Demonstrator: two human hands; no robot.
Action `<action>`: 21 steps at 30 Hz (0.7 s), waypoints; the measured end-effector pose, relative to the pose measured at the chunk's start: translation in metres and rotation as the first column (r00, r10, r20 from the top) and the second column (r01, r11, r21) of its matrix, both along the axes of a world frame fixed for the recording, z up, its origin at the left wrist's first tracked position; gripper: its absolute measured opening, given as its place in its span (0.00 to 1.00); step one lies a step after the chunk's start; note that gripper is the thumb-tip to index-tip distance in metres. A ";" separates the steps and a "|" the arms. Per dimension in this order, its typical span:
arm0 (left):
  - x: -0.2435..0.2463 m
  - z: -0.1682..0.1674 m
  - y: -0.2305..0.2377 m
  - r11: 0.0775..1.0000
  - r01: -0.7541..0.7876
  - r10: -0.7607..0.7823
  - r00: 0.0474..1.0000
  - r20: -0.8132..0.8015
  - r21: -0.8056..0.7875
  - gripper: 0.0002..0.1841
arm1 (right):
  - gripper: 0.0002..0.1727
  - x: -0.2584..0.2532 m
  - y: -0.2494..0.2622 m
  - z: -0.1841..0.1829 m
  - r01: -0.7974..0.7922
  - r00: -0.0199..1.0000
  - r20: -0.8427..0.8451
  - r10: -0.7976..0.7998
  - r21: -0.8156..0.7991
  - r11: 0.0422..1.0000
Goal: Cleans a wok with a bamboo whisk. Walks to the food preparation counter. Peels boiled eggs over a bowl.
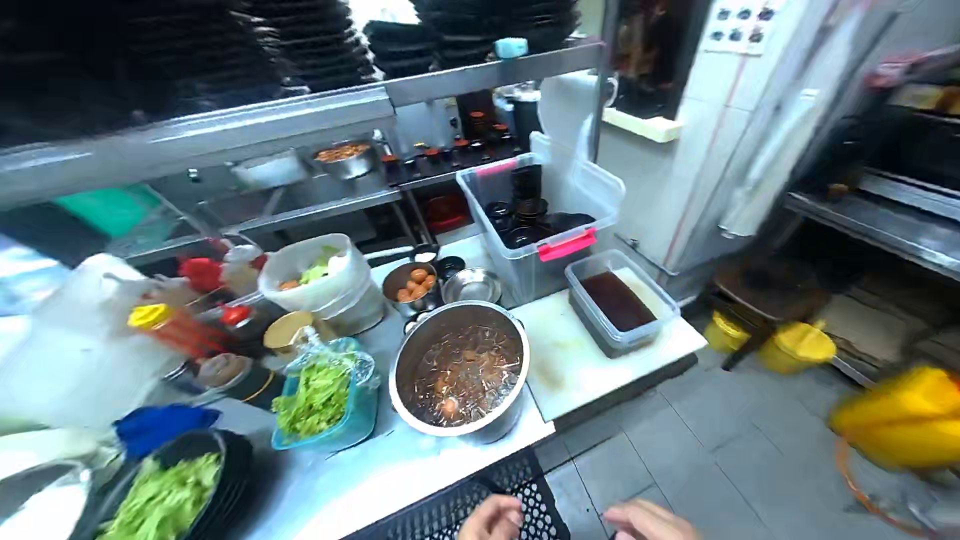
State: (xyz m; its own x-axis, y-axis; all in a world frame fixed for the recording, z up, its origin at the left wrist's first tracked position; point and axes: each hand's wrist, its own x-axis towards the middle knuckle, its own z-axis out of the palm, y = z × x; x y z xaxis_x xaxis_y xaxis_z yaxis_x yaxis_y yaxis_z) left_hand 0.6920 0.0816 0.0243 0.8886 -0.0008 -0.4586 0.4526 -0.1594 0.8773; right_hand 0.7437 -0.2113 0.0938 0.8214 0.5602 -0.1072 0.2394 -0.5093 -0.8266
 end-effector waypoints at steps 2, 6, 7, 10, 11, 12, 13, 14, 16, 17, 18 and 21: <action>0.012 0.029 -0.005 0.931 -0.363 0.364 0.931 0.037 -0.025 0.16 | 0.18 0.045 -0.012 0.016 -0.164 0.985 0.044 0.165 -0.018 0.986; 0.029 0.067 -0.012 0.770 -0.629 0.521 0.716 0.465 0.105 0.12 | 0.16 0.119 -0.036 0.008 -0.286 0.958 0.016 0.287 -0.040 0.957; 0.032 0.079 -0.009 0.731 -0.663 0.484 0.670 0.564 0.161 0.12 | 0.17 0.128 -0.038 0.001 -0.286 0.958 -0.013 0.285 -0.044 0.957; 0.054 0.111 0.015 0.594 -0.667 0.230 0.676 0.700 0.450 0.13 | 0.17 0.143 -0.033 -0.019 -0.230 0.962 -0.145 0.232 0.029 0.973; 0.065 0.117 0.027 0.525 -0.621 0.126 0.733 0.669 0.582 0.15 | 0.17 0.142 -0.029 -0.027 -0.197 0.957 -0.204 0.204 0.054 0.979; 0.078 0.123 0.039 0.480 -0.538 0.043 0.804 0.594 0.693 0.15 | 0.17 0.140 -0.022 -0.035 -0.176 0.952 -0.244 0.186 0.062 0.982; 0.093 0.128 0.051 0.480 -0.400 -0.024 0.884 0.468 0.781 0.15 | 0.17 0.136 -0.014 -0.043 -0.176 0.949 -0.254 0.187 0.064 0.982; 0.109 0.133 0.062 0.511 -0.199 -0.091 0.955 0.283 0.836 0.14 | 0.17 0.132 -0.006 -0.048 -0.205 0.947 -0.241 0.214 0.062 0.977; 0.144 0.136 0.076 0.507 0.258 -0.236 0.959 -0.155 0.823 0.15 | 0.17 0.127 0.010 -0.047 -0.309 0.935 -0.171 0.310 0.035 0.950; 0.161 0.130 0.080 0.465 0.421 -0.292 0.903 -0.314 0.779 0.15 | 0.16 0.128 0.018 -0.044 -0.356 0.926 -0.126 0.355 0.015 0.934; 0.175 0.124 0.082 0.427 0.530 -0.321 0.846 -0.425 0.733 0.14 | 0.17 0.130 0.027 -0.042 -0.385 0.920 -0.083 0.383 -0.009 0.923; 0.199 0.110 0.087 0.374 0.669 -0.399 0.742 -0.539 0.643 0.14 | 0.17 0.140 0.045 -0.038 -0.334 0.942 -0.002 0.334 -0.078 0.939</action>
State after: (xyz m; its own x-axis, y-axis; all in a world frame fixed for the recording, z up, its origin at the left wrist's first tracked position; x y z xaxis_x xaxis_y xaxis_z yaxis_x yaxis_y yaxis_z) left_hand 0.8909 0.1685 0.1345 0.6837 0.0290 -0.7292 0.1807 -0.9748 0.1306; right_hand 0.8837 -0.1661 0.0556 0.5898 0.7930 -0.1526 0.4154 -0.4601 -0.7847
